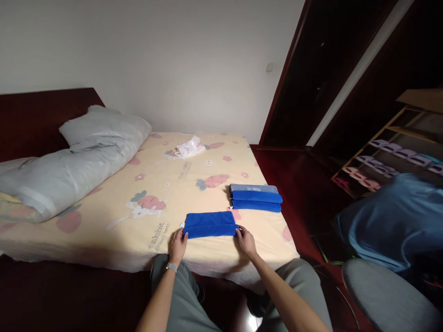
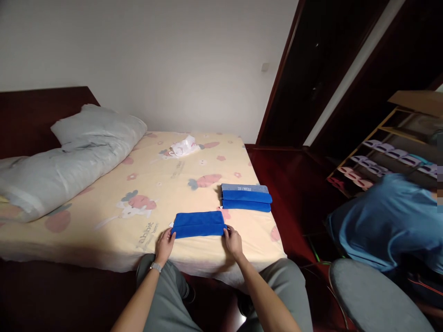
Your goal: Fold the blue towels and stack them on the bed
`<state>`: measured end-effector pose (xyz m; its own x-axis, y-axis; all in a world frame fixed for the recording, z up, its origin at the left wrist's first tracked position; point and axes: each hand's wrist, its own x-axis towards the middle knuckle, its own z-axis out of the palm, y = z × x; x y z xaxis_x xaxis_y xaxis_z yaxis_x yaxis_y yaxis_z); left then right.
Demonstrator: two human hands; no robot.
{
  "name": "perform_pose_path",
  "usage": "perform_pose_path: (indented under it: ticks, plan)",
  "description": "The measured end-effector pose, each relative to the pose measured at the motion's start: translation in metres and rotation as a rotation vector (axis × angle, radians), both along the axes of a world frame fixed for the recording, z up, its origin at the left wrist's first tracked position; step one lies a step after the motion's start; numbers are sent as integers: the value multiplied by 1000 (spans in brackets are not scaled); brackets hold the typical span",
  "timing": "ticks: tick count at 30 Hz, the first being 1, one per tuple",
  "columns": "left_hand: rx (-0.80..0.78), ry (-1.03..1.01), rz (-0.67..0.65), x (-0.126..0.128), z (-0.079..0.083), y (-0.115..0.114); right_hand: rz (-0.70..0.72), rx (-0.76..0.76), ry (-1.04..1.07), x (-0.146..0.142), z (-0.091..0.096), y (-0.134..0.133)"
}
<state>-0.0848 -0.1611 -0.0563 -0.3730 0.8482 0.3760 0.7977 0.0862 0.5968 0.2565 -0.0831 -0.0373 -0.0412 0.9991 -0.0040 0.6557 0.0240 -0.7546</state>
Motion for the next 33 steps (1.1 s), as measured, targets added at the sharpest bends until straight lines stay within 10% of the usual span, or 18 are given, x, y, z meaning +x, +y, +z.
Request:
perform_pose_path:
  ticks: [19, 33]
  plan:
    - [-136, -48, -69, -6, 5, 3, 155, 78, -174, 20, 26, 17]
    - [-31, 182, -92, 23, 31, -11, 21, -39, 61, 6, 3, 12]
